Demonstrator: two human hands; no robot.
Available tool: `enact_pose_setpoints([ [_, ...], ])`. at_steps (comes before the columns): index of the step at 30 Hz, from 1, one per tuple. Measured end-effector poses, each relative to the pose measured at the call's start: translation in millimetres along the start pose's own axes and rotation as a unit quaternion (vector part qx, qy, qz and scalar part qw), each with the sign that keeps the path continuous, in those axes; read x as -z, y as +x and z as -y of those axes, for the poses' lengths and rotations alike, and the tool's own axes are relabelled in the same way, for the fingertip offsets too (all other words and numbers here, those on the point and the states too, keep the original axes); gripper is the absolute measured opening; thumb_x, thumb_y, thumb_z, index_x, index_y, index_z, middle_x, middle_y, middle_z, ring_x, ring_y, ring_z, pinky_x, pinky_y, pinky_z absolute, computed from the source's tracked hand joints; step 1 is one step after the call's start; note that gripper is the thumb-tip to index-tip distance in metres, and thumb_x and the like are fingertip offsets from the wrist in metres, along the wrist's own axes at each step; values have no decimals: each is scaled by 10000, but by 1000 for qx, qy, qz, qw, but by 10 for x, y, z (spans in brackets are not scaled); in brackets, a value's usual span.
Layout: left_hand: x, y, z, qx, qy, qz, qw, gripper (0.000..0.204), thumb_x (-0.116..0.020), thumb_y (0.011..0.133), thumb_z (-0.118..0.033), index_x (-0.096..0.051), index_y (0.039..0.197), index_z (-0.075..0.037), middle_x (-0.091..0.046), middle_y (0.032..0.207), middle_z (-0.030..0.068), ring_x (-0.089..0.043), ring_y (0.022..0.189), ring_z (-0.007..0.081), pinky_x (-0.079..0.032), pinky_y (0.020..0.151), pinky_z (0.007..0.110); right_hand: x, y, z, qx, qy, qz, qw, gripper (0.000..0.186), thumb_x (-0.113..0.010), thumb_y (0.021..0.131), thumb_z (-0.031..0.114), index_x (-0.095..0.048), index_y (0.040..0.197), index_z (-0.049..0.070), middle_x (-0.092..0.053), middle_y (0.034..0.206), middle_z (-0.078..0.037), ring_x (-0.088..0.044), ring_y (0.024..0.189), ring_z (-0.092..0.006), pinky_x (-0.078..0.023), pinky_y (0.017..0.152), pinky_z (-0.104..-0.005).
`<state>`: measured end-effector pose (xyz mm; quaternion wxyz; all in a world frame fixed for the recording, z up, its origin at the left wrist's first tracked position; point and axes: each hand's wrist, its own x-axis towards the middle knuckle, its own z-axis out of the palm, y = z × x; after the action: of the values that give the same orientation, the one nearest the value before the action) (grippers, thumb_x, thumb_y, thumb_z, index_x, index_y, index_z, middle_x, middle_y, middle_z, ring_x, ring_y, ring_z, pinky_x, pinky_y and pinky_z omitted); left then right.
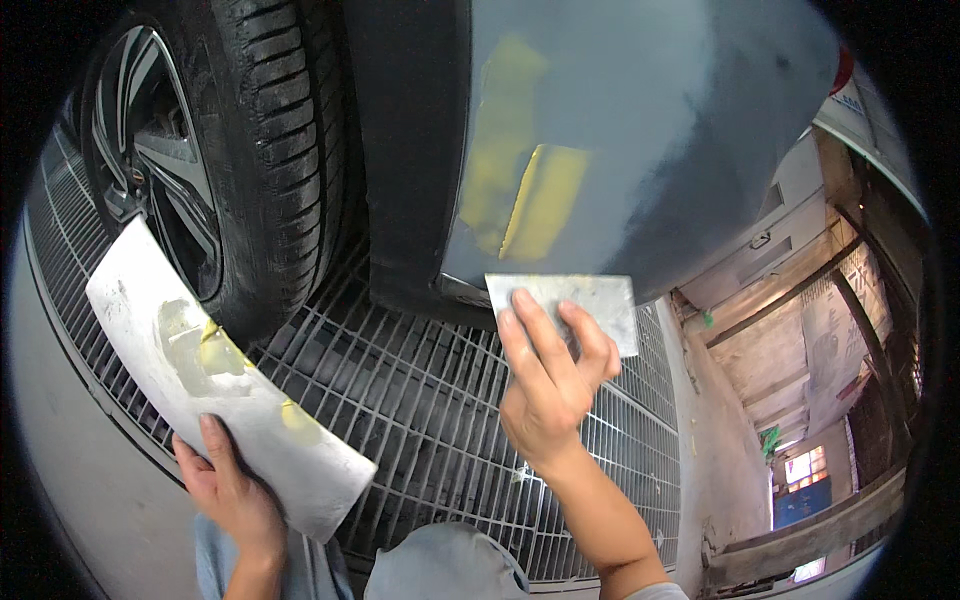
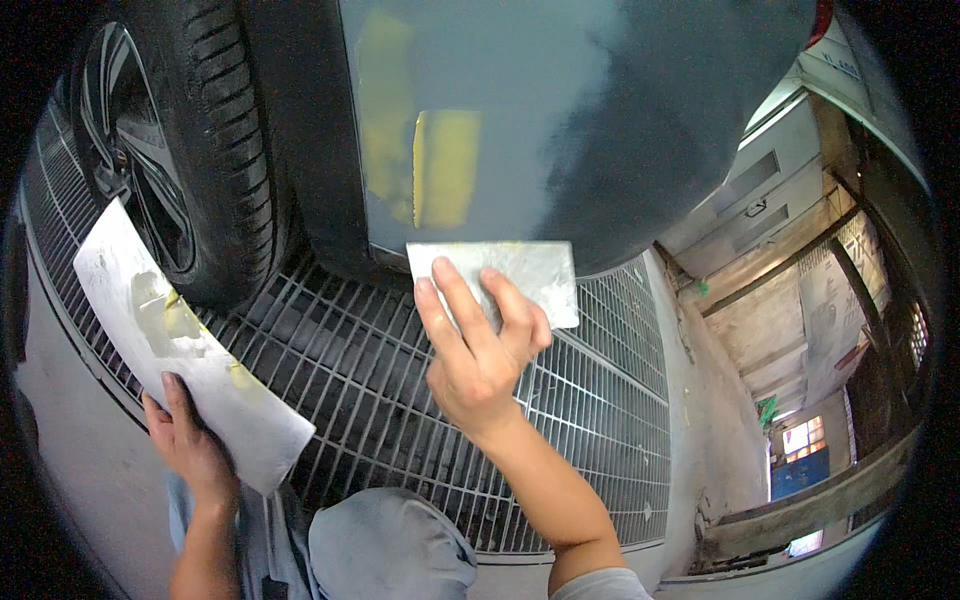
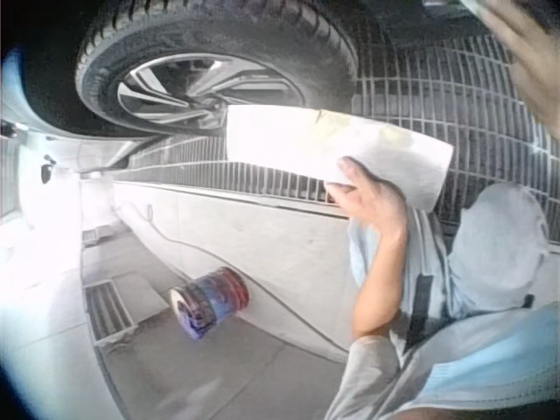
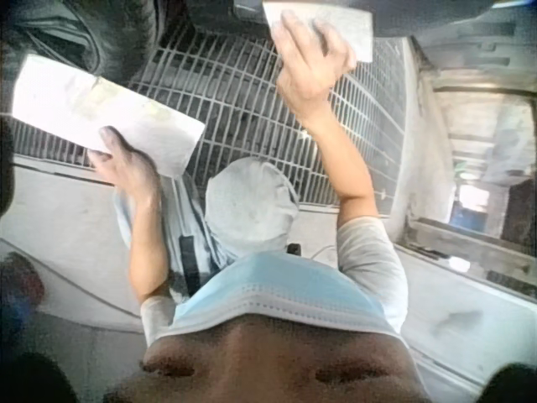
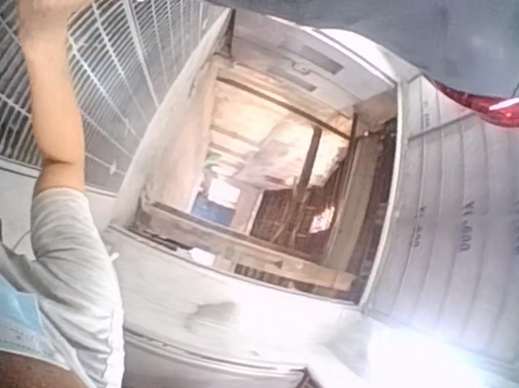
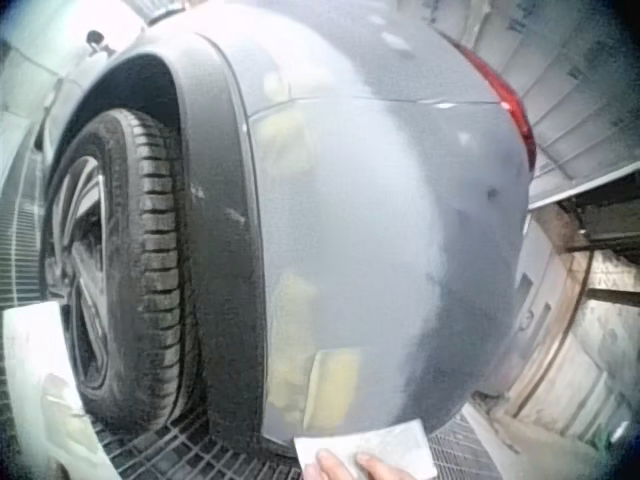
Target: The person applies yellow body filler to a car's rear bumper using a metal spreader and a smaller scraper. They repeatedly scoop filler from the spreader and smooth it onto the surface, working along the bumper's edge and wheel arch.
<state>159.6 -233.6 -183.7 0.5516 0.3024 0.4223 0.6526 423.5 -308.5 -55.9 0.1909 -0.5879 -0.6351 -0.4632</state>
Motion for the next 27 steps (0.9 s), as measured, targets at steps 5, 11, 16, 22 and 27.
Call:
enact_pose_setpoints([
  [5, -432, -152, -104, -124, 28, 60, 990, 370, -518, 1201, -336, -592, 1328, 3, -680, 1215, 71, -595, 1095, 116, -468, 1014, 280, 681, 95, 304, -108, 379, 64, 917, 365, -687, 926, -147, -776, 1267, -50, -786, 1263, -262, -741, 1168, -369, -579, 1037, -483],
  [11, -742, -215, -420, -88, -77, 72, 991, 371, -525, 1197, -352, -596, 1300, -2, -708, 1205, 76, -635, 1050, 115, -503, 986, 278, 848, 120, 445, -201, 500, 207, 817, 409, -673, 954, -136, -751, 1344, -40, -775, 1292, -264, -763, 1211, -364, -612, 1041, -430],
  [16, -717, -47, -568, -45, -104, -4, 994, 387, -534, 1192, -378, -564, 1203, 7, -715, 1143, 108, -655, 1008, 128, -528, 939, 286, 541, 243, 69, 1, 175, 39, 984, 423, -670, 830, -105, -819, 1214, -7, -784, 1295, -186, -709, 1195, -337, -530, 1023, -451],
  [22, -567, -72, -502, -44, -75, 3, 996, 386, -536, 1192, -371, -576, 1262, 6, -715, 1183, 104, -657, 1037, 120, -526, 963, 286, -9, 739, -328, 104, -16, -117, 988, 401, -681, 829, 74, -859, 1185, 122, -770, 1371, -83, -625, 1271, -301, -358, 1080, -407],
  [27, -466, -47, -375, -40, -74, -3, 996, 408, -527, 1196, -349, -575, 1343, 28, -702, 1255, 101, -641, 1104, 113, -507, 1002, 279, -15, 872, -308, 102, -11, -108, 989, 432, -663, 854, -43, -845, 1227, 78, -788, 1346, -111, -634, 1298, -304, -357, 1123, -397],
])
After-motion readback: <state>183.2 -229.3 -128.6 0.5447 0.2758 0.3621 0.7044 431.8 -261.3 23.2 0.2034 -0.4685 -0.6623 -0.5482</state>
